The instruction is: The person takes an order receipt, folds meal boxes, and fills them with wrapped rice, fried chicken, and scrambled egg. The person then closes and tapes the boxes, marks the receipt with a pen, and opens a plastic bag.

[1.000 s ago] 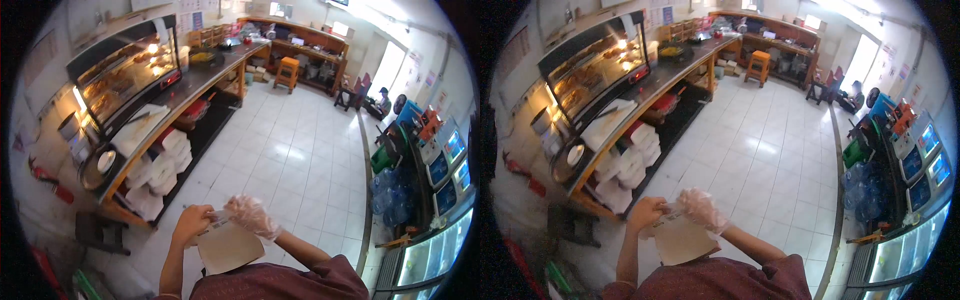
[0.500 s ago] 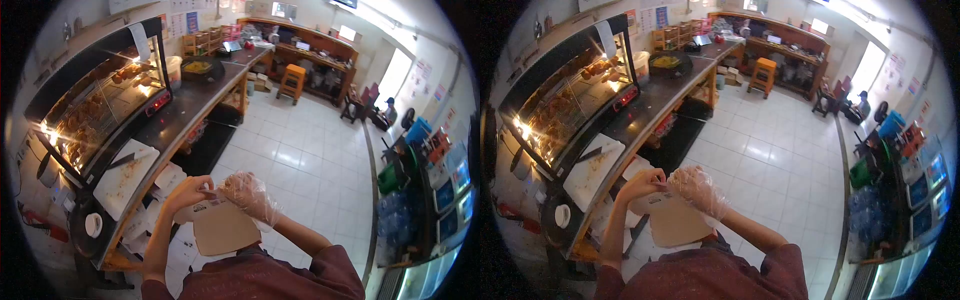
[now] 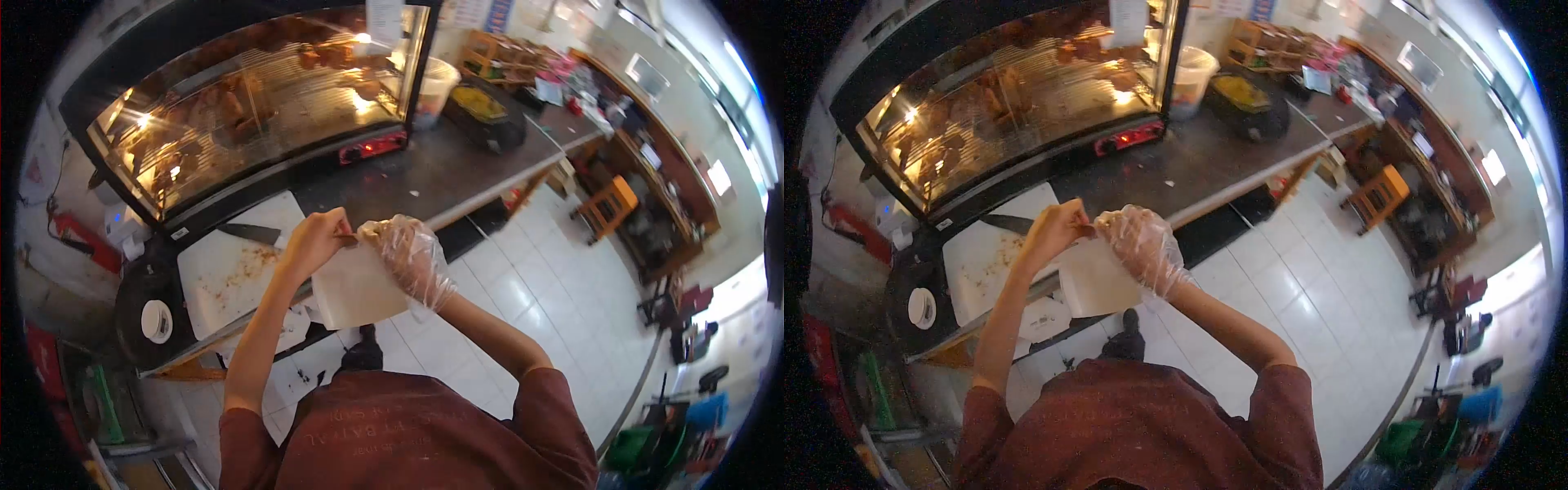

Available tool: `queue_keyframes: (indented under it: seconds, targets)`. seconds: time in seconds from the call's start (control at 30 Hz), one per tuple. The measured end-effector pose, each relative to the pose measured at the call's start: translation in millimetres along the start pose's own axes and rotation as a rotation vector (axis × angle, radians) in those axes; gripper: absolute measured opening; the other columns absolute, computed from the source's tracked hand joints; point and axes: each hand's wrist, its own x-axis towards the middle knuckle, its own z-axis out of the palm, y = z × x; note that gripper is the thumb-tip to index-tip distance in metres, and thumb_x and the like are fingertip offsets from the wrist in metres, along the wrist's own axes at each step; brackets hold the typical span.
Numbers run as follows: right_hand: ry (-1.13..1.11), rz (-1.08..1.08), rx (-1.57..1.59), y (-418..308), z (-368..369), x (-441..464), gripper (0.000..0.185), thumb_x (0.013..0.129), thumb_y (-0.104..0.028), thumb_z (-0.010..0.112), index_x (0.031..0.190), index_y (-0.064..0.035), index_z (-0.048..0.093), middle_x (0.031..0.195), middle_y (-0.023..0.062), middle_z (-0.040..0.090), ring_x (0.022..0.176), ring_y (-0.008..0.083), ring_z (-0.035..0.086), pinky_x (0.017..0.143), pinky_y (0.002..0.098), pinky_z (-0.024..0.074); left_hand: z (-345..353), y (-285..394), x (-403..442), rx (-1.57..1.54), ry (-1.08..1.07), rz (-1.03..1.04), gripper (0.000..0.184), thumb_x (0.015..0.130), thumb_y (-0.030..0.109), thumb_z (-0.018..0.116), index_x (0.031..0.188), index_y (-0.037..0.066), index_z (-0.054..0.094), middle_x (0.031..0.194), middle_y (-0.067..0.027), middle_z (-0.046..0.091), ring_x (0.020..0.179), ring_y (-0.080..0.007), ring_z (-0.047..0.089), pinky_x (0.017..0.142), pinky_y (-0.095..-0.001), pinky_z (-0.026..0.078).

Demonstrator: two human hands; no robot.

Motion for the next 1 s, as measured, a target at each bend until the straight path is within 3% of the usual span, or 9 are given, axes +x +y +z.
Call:
queue_keyframes:
  seconds: [0.07,0.13,0.2,0.33,0.37,0.5,0.8,0.83,1.0]
  targets:
    - [0.212,-0.042,0.067,27.9,71.5,9.4,0.017,0.08,-0.019,0.049,0.095,-0.0103,0.049,0.081,0.0053,0.05,0.078,0.0241,0.052,0.068,0.0374,0.0445,3.9,-30.8,32.7,0.015,0.011,-0.025,0.021,0.068,0.017,0.071,0.074,0.004,0.056,0.066,-0.0138,0.06,0.067,-0.0294,0.061,0.058,-0.0362,0.045]
    - [-0.145,0.122,0.165,46.9,75.4,46.5,0.021,0.082,-0.017,0.048,0.102,-0.0105,0.051,0.093,0.0093,0.052,0.087,0.0272,0.051,0.076,0.0395,0.0425,4.5,-56.7,69.1,0.006,0.033,-0.029,0.022,0.068,0.018,0.071,0.074,0.003,0.056,0.067,-0.0139,0.061,0.068,-0.0288,0.061,0.058,-0.0357,0.045]
    - [0.046,0.14,0.062,64.6,128.9,53.0,0.02,0.083,-0.017,0.046,0.102,-0.0105,0.052,0.095,0.0109,0.053,0.09,0.028,0.051,0.079,0.0394,0.0416,7.2,-79.9,97.0,-0.061,-0.02,-0.076,0.025,0.072,0.025,0.069,0.078,0.003,0.058,0.071,-0.0133,0.063,0.07,-0.0267,0.062,0.061,-0.0348,0.046]
    - [-0.129,0.124,0.001,108.6,158.6,81.8,0.014,0.084,-0.015,0.045,0.094,-0.0109,0.054,0.088,0.0089,0.056,0.086,0.0263,0.053,0.078,0.0365,0.0429,18.8,-140.5,144.3,-0.203,-0.106,-0.055,0.03,0.083,0.034,0.057,0.089,0.004,0.06,0.077,-0.0148,0.063,0.072,-0.0245,0.062,0.064,-0.0324,0.046]
    - [-0.07,0.187,0.312,116.9,161.1,86.6,0.015,0.082,-0.013,0.048,0.095,-0.0114,0.055,0.087,0.0073,0.055,0.08,0.0237,0.054,0.074,0.0351,0.0453,25.3,-164.0,155.2,-0.206,-0.106,-0.041,0.03,0.084,0.033,0.056,0.09,0.004,0.06,0.078,-0.0151,0.063,0.073,-0.0242,0.061,0.064,-0.0321,0.046]
    - [-0.153,-0.139,0.011,140.3,190.3,96.4,0.009,0.079,-0.012,0.053,0.087,-0.0108,0.057,0.08,0.0068,0.055,0.073,0.023,0.054,0.068,0.0337,0.0467,1.3,-170.3,169.1,-0.196,-0.234,-0.158,0.026,0.085,0.029,0.054,0.093,0.005,0.059,0.083,-0.0146,0.064,0.075,-0.0233,0.061,0.066,-0.0326,0.046]
    - [-0.199,-0.089,0.728,150.2,216.0,132.6,0.009,0.081,-0.015,0.054,0.086,-0.0075,0.057,0.08,0.0096,0.054,0.077,0.0246,0.054,0.07,0.0353,0.0446,13.6,-178.7,177.9,0.048,-0.134,-0.164,0.019,0.079,0.021,0.059,0.093,0.01,0.054,0.076,-0.0132,0.064,0.073,-0.0306,0.062,0.062,-0.0384,0.047]
    - [-0.343,0.16,1.202,144.9,199.5,138.6,0.011,0.081,-0.016,0.054,0.086,-0.006,0.057,0.084,0.0112,0.055,0.08,0.0242,0.055,0.073,0.0357,0.0447,9.9,-176.0,181.6,0.072,-0.117,-0.157,0.017,0.079,0.021,0.059,0.092,0.01,0.056,0.076,-0.0143,0.063,0.073,-0.0314,0.061,0.062,-0.0389,0.047]
    - [0.069,-0.461,0.379,150.3,254.2,139.8,0.015,0.082,-0.016,0.056,0.091,-0.0044,0.059,0.092,0.0101,0.058,0.086,0.0198,0.056,0.076,0.0324,0.0456,9.3,-176.4,182.2,0.159,-0.065,-0.099,0.017,0.074,0.019,0.06,0.089,0.011,0.064,0.077,-0.0164,0.063,0.074,-0.0332,0.061,0.062,-0.04,0.048]
